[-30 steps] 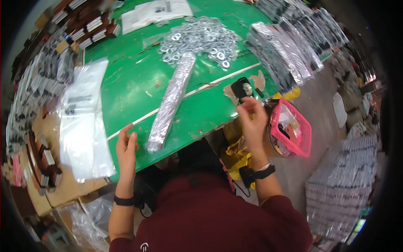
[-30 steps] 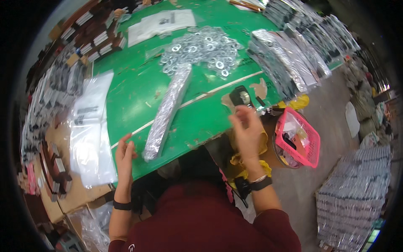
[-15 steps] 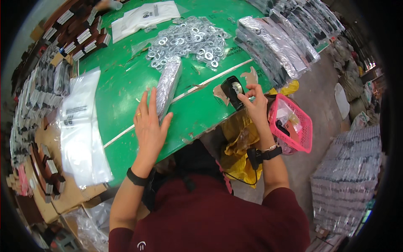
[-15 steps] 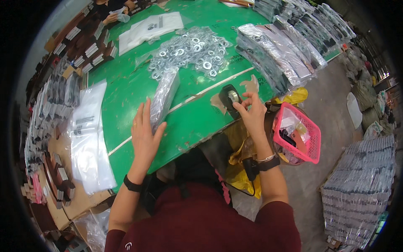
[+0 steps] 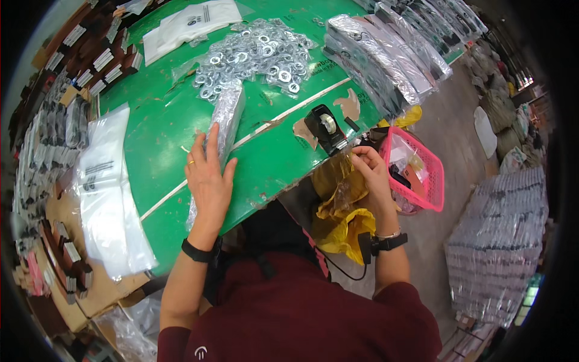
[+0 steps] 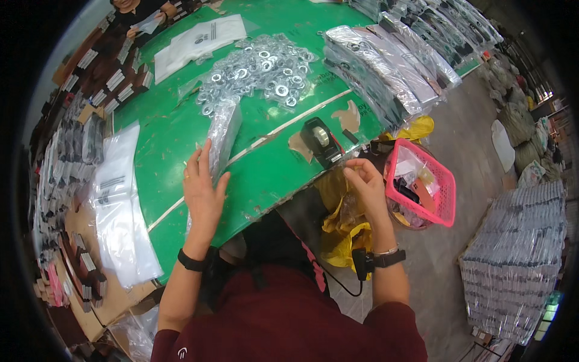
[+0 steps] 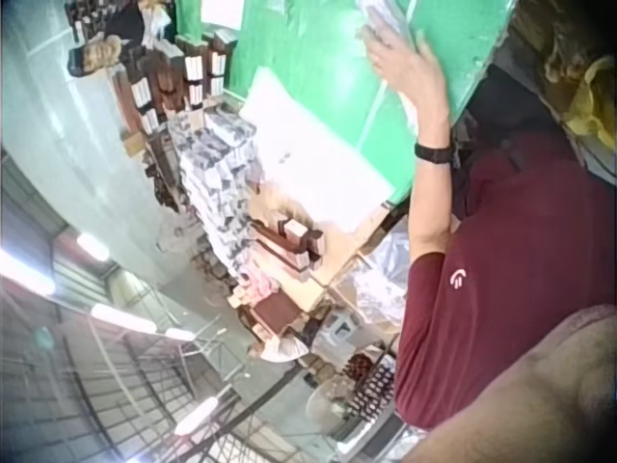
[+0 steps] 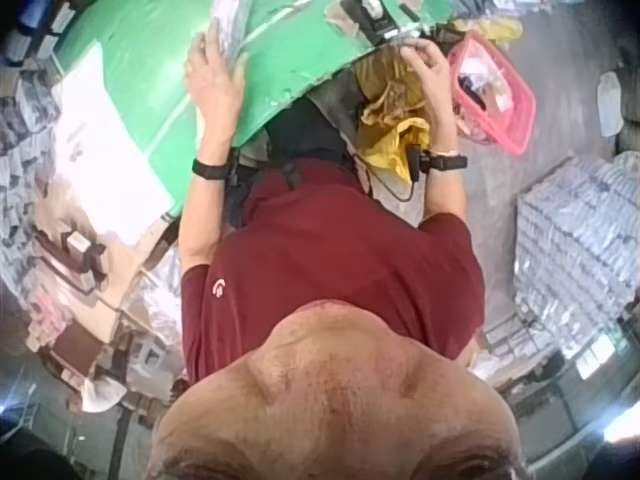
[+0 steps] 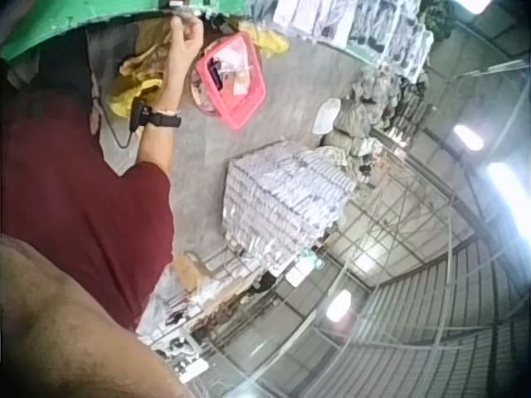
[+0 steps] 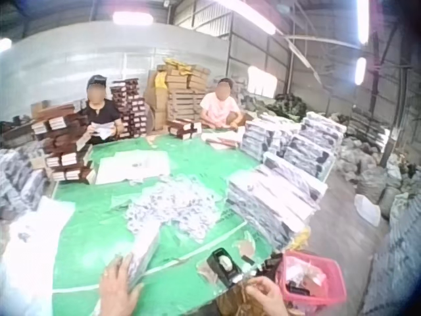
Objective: The person is packaging wooden furniture components into plastic bags and sealing them with tape.
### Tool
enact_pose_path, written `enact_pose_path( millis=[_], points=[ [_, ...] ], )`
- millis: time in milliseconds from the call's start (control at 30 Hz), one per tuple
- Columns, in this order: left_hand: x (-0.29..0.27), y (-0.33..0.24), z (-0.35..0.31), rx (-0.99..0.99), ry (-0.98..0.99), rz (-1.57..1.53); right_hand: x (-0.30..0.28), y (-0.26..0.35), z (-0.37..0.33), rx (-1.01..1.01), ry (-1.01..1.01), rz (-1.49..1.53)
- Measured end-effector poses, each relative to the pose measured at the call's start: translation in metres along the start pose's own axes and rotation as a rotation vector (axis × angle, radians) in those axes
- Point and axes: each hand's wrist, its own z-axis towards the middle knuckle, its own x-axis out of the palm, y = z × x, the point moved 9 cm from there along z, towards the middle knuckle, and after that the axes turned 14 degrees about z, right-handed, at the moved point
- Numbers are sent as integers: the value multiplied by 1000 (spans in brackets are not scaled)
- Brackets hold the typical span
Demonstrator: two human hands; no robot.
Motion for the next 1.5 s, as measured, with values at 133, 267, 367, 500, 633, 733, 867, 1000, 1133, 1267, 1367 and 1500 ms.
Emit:
enact_pose_path(
  millis=[133,267,367,500,633,733,867,1000,1133,1267,1367,1500],
  points=[
    [-7,6,-1,-35,-21,-6,-3,-26,10,0,-68,23],
    [-2,12,8,-68,-50,-63,-3,-25,22,-176,-83,-89],
    [-1,18,-3,-55,31,-24,-17,-45,26,-165,-94,-447],
    [-23,40,4,74,-89,136,-10,-82,-4,87,101,-134],
    [-22,56,-36,98,-59,135,121,-18,-30,145,385,99],
    [-23,62,-39,39,-92,34,188,-17,-25,127,503,117],
    [-27,78,-23,-174,-142,-123,259,-9,-21,161,588,220],
    [-28,82,-23,-210,-196,-176,287,-13,-18,171,594,283],
    [-31,70,-30,-163,-197,-168,299,-19,-21,128,520,263],
    [-27,57,-37,-162,-192,-132,300,-30,-25,111,493,217],
    [-32,50,-38,-119,-271,-118,288,-29,-18,-23,419,-15],
    [-33,48,-42,-79,-287,-140,287,-28,-21,-53,367,-144]
  ],
)
